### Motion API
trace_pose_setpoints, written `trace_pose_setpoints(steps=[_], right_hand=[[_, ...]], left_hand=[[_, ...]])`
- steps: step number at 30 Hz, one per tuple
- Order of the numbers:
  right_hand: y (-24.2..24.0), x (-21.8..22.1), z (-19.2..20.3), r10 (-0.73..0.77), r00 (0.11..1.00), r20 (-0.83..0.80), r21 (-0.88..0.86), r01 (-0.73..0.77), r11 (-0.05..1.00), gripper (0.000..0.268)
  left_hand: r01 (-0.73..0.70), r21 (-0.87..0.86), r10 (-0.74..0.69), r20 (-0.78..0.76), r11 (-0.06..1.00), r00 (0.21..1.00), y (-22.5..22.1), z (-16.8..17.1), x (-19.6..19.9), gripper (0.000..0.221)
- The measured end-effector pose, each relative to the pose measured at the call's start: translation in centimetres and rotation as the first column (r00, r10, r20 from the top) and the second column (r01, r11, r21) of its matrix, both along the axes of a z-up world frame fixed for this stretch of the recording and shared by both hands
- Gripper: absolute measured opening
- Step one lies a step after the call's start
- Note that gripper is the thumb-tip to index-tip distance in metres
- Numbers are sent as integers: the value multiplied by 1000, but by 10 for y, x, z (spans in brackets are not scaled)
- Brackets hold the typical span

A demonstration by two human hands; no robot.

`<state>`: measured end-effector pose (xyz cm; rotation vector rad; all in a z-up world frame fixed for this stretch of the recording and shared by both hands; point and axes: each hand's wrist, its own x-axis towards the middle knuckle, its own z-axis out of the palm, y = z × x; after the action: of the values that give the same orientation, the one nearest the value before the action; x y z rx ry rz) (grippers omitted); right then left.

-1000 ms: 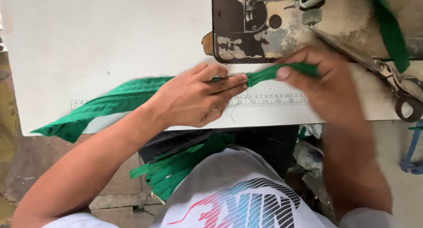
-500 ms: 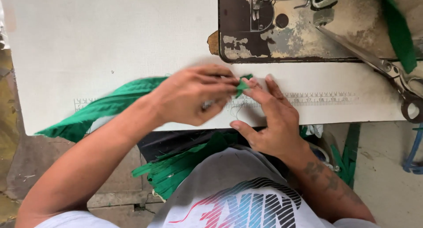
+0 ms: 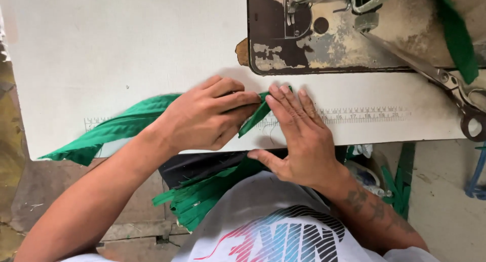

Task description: Sewing green fabric strips onto zippers using an industrial sewing machine and trimming them with scissors.

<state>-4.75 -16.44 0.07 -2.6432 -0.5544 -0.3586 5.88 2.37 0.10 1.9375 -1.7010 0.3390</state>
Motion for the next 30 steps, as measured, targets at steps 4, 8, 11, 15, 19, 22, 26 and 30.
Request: trace_pose_setpoints(steps=[4,8,11,15,19,22,26,30], right_hand=[[2,0,-1,17,998,-53,-76,-21,997,94],[7,3,5,-12,998,-62,-117,4,993,95],[6,4,5,-20,999,-44,-113,15,993,93],[-7,6,13,113,928,-356,309,3,951,97],[-41,12,5,-131,991,-37,295,137,946,58],[-50,18,3,-54,994,90,199,35,979,28],[-47,20,5,82,987,139,4,-83,997,32],[-48,20,4,115,974,197,-19,-114,993,40]], left_hand=[[3,-7,-4,-85,1000,996,0,4,-1,20],[-112,75,134,-434,991,891,-6,18,-8,47],[-243,127,273,-518,962,811,-17,20,-15,50],[-294,76,293,-484,953,825,-22,-5,-15,17],[-275,38,262,-453,961,852,-20,-7,-16,14],[-280,54,276,-427,958,861,-21,-5,-14,14],[-273,165,318,-441,948,839,-23,0,-10,15],[-269,254,360,-457,929,813,-26,4,-9,14]])
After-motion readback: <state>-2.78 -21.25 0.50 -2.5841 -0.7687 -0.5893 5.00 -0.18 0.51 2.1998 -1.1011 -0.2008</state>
